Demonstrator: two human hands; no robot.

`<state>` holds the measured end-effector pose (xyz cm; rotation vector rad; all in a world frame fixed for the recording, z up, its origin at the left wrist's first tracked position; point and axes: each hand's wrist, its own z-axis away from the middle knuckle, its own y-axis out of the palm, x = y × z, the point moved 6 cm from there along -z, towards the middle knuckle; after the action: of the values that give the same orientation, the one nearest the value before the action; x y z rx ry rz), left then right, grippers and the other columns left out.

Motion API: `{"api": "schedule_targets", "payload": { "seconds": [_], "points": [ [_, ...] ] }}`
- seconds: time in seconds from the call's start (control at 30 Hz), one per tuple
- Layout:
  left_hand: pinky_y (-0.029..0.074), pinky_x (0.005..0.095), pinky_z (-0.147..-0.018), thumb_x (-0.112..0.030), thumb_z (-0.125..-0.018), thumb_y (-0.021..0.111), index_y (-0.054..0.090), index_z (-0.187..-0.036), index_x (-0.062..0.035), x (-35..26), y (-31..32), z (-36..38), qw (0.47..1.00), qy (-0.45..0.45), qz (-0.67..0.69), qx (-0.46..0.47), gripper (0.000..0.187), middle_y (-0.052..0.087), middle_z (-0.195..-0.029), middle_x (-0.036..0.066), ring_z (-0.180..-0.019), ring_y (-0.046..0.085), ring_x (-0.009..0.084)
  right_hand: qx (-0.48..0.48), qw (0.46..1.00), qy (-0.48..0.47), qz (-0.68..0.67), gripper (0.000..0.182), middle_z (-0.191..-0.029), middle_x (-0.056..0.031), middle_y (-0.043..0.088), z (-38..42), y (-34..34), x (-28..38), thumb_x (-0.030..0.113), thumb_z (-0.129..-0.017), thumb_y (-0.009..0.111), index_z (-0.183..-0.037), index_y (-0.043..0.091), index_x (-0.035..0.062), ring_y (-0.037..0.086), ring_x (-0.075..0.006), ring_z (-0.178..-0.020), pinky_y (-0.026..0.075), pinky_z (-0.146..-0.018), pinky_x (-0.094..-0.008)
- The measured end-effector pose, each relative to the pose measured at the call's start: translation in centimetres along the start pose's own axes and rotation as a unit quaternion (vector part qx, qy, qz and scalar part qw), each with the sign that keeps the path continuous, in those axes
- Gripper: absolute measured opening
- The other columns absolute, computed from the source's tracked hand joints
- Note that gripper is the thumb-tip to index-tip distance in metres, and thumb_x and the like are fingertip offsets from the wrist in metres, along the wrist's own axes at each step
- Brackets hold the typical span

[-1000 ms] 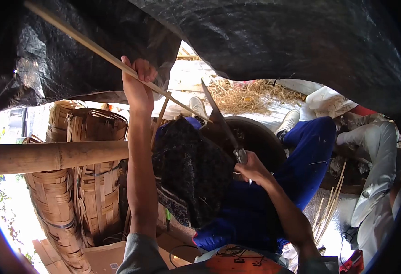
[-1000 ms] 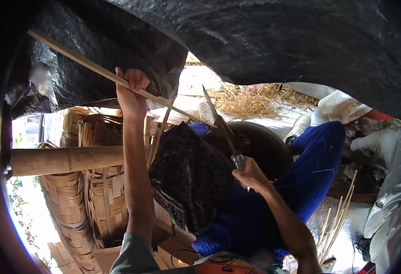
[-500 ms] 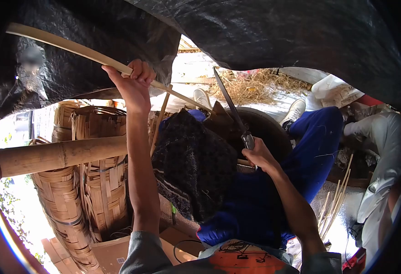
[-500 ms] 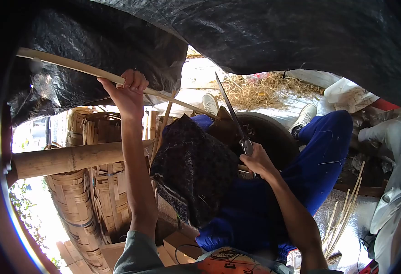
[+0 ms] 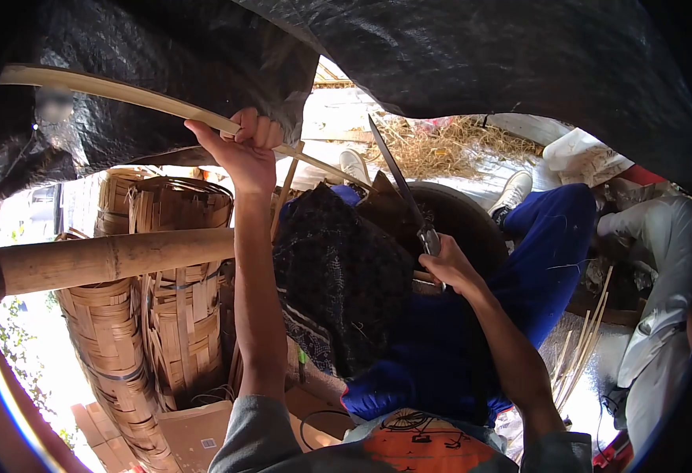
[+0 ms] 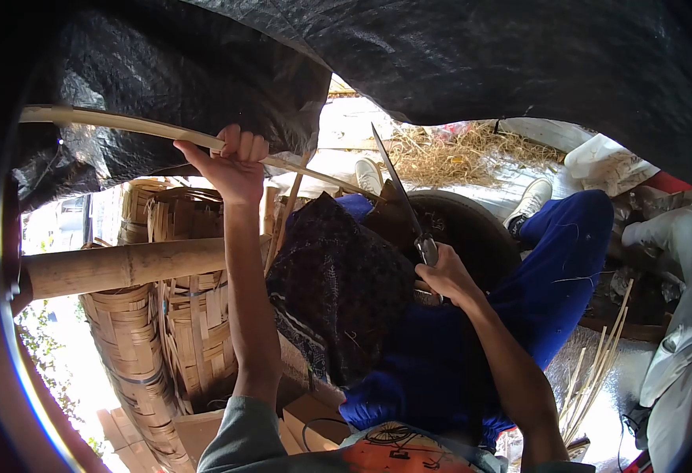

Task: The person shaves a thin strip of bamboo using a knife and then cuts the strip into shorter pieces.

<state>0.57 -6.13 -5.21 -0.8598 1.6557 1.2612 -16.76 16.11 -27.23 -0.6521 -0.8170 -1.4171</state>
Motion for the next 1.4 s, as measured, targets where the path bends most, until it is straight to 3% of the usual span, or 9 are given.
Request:
{"api": "schedule_targets", "payload": {
  "seconds": [0.2, 0.4, 0.7, 0.87, 0.97, 1.0, 1.2, 1.3, 1.4],
  "points": [
    [0.008, 0.0291, -0.047, -0.084, -0.073, 0.028, 0.016, -0.055, -0.0151, -0.3, -1.0, -0.4, 1.000, 0.010, 0.007, -0.011, 0.072, 0.010, -0.051, -0.004, -0.051, 0.008, 0.0106, -0.002, 1.000, -0.002, 0.031, 0.010, -0.051, -0.0019, 0.045, 0.3, -0.1, 0.6, 0.009, -0.072, 0.053, -0.075, 0.045, 0.0032, 0.047, -0.0103, -0.039, 0.036, -0.035, -0.0283],
    [0.008, 0.0292, -0.047, -0.083, -0.074, 0.029, 0.016, -0.055, -0.0150, -0.4, -2.0, 0.2, 0.999, 0.006, 0.030, -0.026, 0.072, 0.009, -0.052, -0.004, -0.051, 0.008, 0.0108, 0.014, 1.000, -0.014, -0.020, 0.009, -0.050, 0.0001, 0.042, 0.7, 0.3, 1.0, 0.006, -0.072, 0.052, -0.076, 0.044, 0.0017, 0.045, -0.0096, -0.037, 0.034, -0.034, -0.0269],
    [0.009, 0.0284, -0.047, -0.081, -0.076, 0.028, 0.016, -0.056, -0.0144, -0.5, -1.7, 0.6, 0.999, 0.017, 0.017, -0.022, 0.071, 0.009, -0.054, -0.004, -0.051, 0.008, 0.0109, 0.067, 0.993, -0.081, -0.048, 0.012, -0.050, -0.0016, 0.044, 4.5, 2.2, 6.9, 0.002, -0.073, 0.052, -0.083, 0.047, 0.0009, 0.045, -0.0097, -0.036, 0.036, -0.033, -0.0264],
    [0.010, 0.0282, -0.048, -0.080, -0.078, 0.027, 0.016, -0.056, -0.0143, -0.4, -0.2, 0.6, 1.000, 0.028, -0.004, -0.008, 0.070, 0.009, -0.055, -0.003, -0.051, 0.009, 0.0111, 0.122, 0.980, -0.073, -0.135, 0.015, -0.051, -0.0006, 0.040, 7.0, 4.6, 12.4, -0.006, -0.073, 0.051, -0.076, 0.040, 0.0046, 0.041, -0.0090, -0.034, 0.032, -0.032, -0.0254],
    [0.011, 0.0278, -0.049, -0.079, -0.079, 0.027, 0.018, -0.055, -0.0152, 0.2, -0.7, 0.2, 0.999, 0.026, -0.003, -0.043, 0.069, 0.009, -0.055, -0.004, -0.052, 0.009, 0.0113, 0.185, 0.974, -0.019, -0.130, 0.016, -0.049, -0.0003, 0.039, 5.5, 5.9, 11.4, -0.006, -0.074, 0.051, -0.074, 0.040, 0.0049, 0.039, -0.0089, -0.035, 0.032, -0.033, -0.0262],
    [0.011, 0.0278, -0.049, -0.079, -0.079, 0.028, 0.018, -0.056, -0.0157, 0.4, -1.2, 0.4, 0.992, 0.005, 0.042, -0.120, 0.068, 0.009, -0.056, -0.004, -0.052, 0.009, 0.0112, 0.178, 0.975, -0.030, -0.127, 0.016, -0.049, -0.0003, 0.039, 5.0, 5.4, 11.3, -0.006, -0.074, 0.051, -0.074, 0.040, 0.0049, 0.039, -0.0089, -0.035, 0.032, -0.033, -0.0262],
    [0.012, 0.0279, -0.048, -0.077, -0.081, 0.027, 0.019, -0.055, -0.0156, 0.0, -0.4, 0.6, 1.000, 0.015, 0.018, -0.003, 0.067, 0.010, -0.054, -0.004, -0.051, 0.010, 0.0109, 0.112, 0.991, -0.044, -0.063, 0.009, -0.050, -0.0017, 0.040, 4.7, 3.0, 11.7, -0.002, -0.075, 0.052, -0.079, 0.044, 0.0017, 0.041, -0.0107, -0.035, 0.033, -0.033, -0.0267],
    [0.012, 0.0277, -0.048, -0.076, -0.082, 0.025, 0.019, -0.054, -0.0155, 0.5, 0.3, 0.2, 1.000, 0.012, 0.012, 0.017, 0.067, 0.010, -0.053, -0.005, -0.050, 0.011, 0.0104, 0.118, 0.981, -0.052, -0.147, 0.017, -0.050, -0.0021, 0.041, 5.4, 2.9, 12.8, -0.006, -0.073, 0.053, -0.077, 0.041, 0.0056, 0.038, -0.0099, -0.035, 0.030, -0.034, -0.0270],
    [0.012, 0.0275, -0.048, -0.076, -0.082, 0.025, 0.020, -0.054, -0.0156, 0.8, 1.1, 0.0, 0.999, 0.007, 0.002, 0.038, 0.067, 0.010, -0.053, -0.005, -0.050, 0.011, 0.0104, 0.179, 0.956, 0.016, -0.231, 0.019, -0.050, -0.0018, 0.040, 5.1, 3.6, 10.2, -0.007, -0.073, 0.053, -0.076, 0.040, 0.0064, 0.038, -0.0099, -0.035, 0.030, -0.033, -0.0267]
  ]
}}
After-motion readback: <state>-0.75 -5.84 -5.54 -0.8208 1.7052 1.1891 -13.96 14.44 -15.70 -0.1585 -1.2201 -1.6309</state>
